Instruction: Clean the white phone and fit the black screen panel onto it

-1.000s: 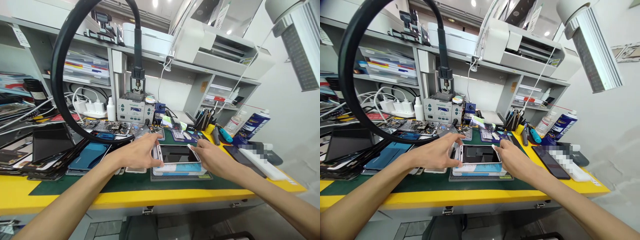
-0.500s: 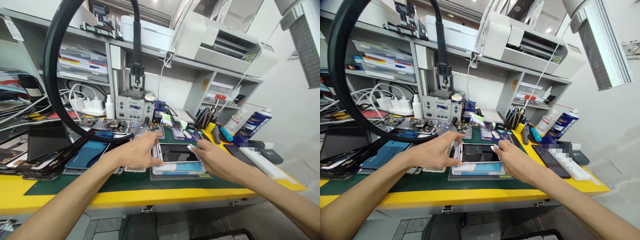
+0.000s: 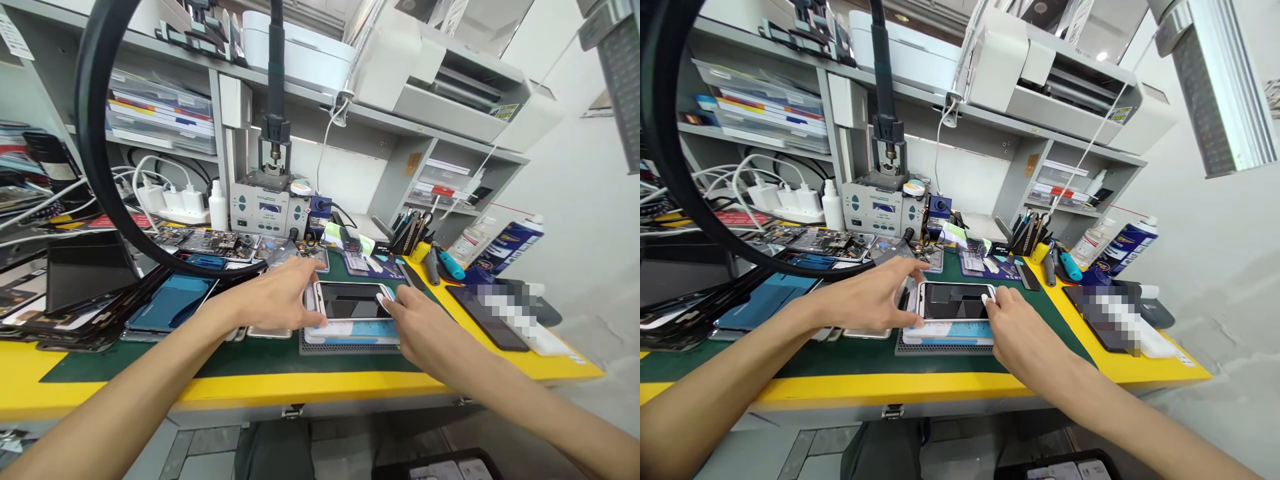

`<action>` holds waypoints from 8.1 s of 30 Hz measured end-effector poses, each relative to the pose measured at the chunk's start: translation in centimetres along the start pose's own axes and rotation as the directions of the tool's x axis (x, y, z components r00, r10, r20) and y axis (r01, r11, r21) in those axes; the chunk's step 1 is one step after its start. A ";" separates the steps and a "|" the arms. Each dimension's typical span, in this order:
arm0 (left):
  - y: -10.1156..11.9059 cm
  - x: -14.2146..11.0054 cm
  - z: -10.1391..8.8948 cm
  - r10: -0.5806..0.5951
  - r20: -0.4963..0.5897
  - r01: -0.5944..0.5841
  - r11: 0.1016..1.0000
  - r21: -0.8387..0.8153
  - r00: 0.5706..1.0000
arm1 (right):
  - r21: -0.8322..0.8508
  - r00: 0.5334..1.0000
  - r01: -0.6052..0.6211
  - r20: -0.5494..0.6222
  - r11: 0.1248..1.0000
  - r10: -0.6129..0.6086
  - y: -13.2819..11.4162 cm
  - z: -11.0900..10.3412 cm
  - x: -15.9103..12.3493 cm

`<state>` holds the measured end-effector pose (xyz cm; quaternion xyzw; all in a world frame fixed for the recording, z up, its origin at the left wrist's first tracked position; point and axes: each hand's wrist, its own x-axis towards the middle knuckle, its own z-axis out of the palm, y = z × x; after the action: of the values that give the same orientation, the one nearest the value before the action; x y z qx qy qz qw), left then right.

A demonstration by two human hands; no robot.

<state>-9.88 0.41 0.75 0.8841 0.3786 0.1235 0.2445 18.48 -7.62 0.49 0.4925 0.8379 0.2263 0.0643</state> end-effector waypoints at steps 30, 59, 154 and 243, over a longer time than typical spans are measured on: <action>-0.5 0.0 -0.3 0.071 0.024 -0.071 0.997 0.009 0.997 | -0.223 0.893 0.409 -0.099 0.885 -0.438 -6.0 -3.3 4.1; 0.1 0.0 0.0 0.055 -0.046 -0.057 0.998 -0.028 0.997 | 0.023 0.972 0.231 0.039 0.973 -0.231 -5.1 -3.1 8.3; -0.3 -0.1 -0.2 0.075 0.001 -0.075 0.997 0.009 0.997 | -0.035 0.930 0.368 0.010 0.929 -0.367 -6.5 -4.3 4.3; 0.2 -0.2 -0.2 -0.037 0.029 0.037 0.999 -0.002 0.999 | 0.408 0.986 0.164 -0.105 0.898 -0.132 6.3 2.6 1.4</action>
<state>-9.97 0.20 1.02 0.8784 0.3911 0.1064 0.2532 23.68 -3.00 1.12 0.4210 0.9036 0.0556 -0.0560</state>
